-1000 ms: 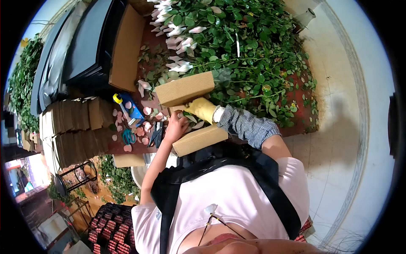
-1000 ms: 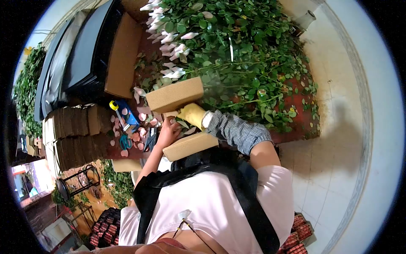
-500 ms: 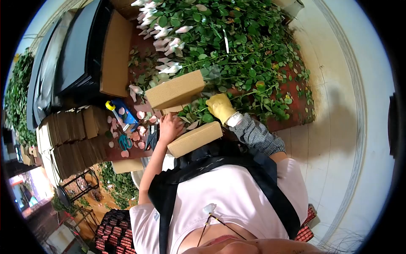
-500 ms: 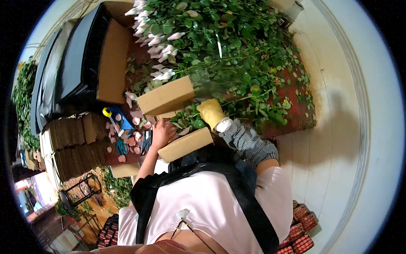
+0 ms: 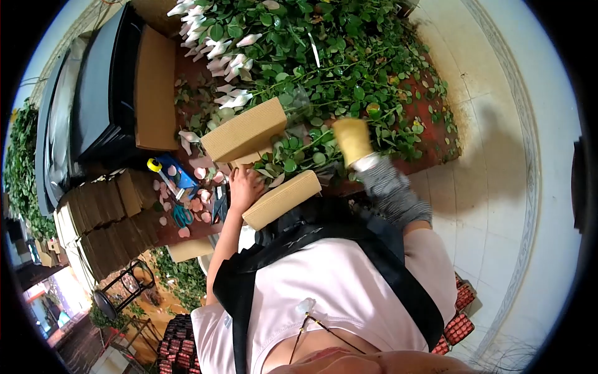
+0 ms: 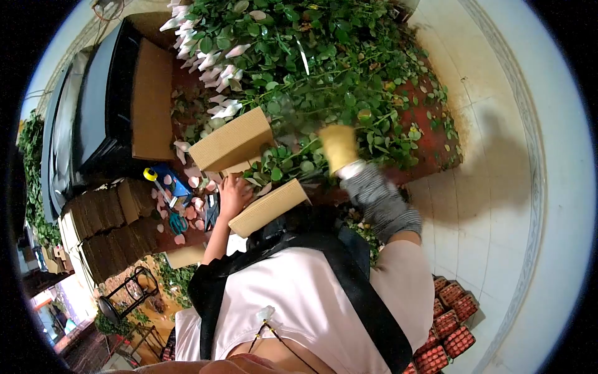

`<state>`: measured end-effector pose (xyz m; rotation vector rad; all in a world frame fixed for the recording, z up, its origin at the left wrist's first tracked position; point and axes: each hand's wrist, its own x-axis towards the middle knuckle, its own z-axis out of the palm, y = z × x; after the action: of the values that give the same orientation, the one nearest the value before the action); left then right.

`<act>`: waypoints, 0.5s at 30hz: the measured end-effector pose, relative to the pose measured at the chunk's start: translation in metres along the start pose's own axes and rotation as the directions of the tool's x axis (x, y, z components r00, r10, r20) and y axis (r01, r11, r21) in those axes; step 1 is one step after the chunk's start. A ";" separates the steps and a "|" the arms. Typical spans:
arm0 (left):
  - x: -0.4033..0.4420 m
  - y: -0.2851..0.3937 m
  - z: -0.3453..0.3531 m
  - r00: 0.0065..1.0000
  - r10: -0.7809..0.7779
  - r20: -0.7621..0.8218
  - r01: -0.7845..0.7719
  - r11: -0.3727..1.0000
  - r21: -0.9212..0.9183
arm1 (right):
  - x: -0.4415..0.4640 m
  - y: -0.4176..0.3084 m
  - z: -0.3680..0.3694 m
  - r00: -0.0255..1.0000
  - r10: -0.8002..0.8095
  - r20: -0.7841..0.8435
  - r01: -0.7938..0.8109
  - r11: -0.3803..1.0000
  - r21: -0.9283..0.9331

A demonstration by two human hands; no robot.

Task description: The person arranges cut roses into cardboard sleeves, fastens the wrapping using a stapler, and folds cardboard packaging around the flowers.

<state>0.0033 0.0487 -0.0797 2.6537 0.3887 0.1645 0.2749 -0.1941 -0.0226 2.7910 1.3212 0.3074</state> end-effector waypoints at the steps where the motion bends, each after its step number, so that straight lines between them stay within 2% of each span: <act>1: 0.000 -0.001 -0.001 1.000 -0.016 0.027 0.016 1.000 0.005 | -0.004 0.037 0.013 0.993 0.097 0.065 -0.100 0.994 0.041; 2: 0.002 -0.001 0.000 0.998 -0.029 0.051 0.029 1.000 0.008 | -0.005 0.070 0.010 0.980 0.151 0.131 -0.144 0.988 -0.058; 4: -0.004 -0.006 0.010 0.999 -0.016 -0.028 0.013 0.996 -0.083 | -0.033 0.128 -0.019 0.947 0.258 -0.189 -0.259 0.966 0.021; 5: -0.006 -0.006 0.010 0.998 -0.027 -0.056 0.020 0.994 -0.109 | -0.053 0.155 -0.031 0.866 0.458 -0.202 -0.469 0.883 -0.006; 6: -0.008 -0.005 0.011 0.996 -0.040 -0.080 0.029 0.990 -0.136 | -0.071 0.169 -0.042 0.742 0.634 -0.217 -0.655 0.755 -0.032; 7: -0.008 -0.003 0.012 0.993 -0.095 -0.067 0.079 0.976 -0.201 | -0.081 0.164 -0.066 0.598 0.756 -0.267 -0.801 0.575 -0.167; 8: -0.007 -0.005 0.017 0.981 -0.191 -0.026 0.177 0.943 -0.282 | -0.090 0.156 -0.088 0.439 0.831 -0.340 -0.891 0.355 -0.283; 9: -0.006 -0.004 0.020 0.982 -0.178 -0.069 0.151 0.945 -0.289 | -0.094 0.143 -0.093 0.352 0.857 -0.376 -0.920 0.242 -0.309; 10: -0.006 -0.005 0.020 0.980 -0.164 -0.113 0.126 0.949 -0.289 | -0.105 0.144 -0.068 0.398 0.832 -0.388 -0.902 0.277 -0.331; 11: -0.006 -0.008 0.020 0.984 -0.144 -0.100 0.114 0.959 -0.260 | -0.102 0.122 -0.063 0.584 0.688 -0.430 -0.798 0.584 -0.149; 12: -0.007 -0.011 0.021 0.990 -0.127 -0.062 0.117 0.981 -0.155 | -0.085 0.097 -0.055 0.669 0.666 -0.329 -0.698 0.715 0.030; 13: -0.007 -0.012 0.019 0.992 -0.124 -0.036 0.119 0.986 -0.114 | -0.068 0.072 -0.046 0.742 0.632 -0.222 -0.587 0.773 0.239; 14: -0.006 -0.011 0.017 0.992 -0.125 -0.013 0.124 0.989 -0.075 | -0.055 0.052 -0.028 0.865 0.458 -0.207 -0.385 0.868 0.312; 15: -0.005 -0.011 0.016 0.992 -0.128 -0.019 0.127 0.989 -0.073 | -0.039 0.033 -0.007 0.932 0.311 -0.184 -0.225 0.898 0.377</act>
<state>-0.0010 0.0500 -0.0994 2.5496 0.5483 0.1665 0.2744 -0.2458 -0.0181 3.3445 1.1152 0.4765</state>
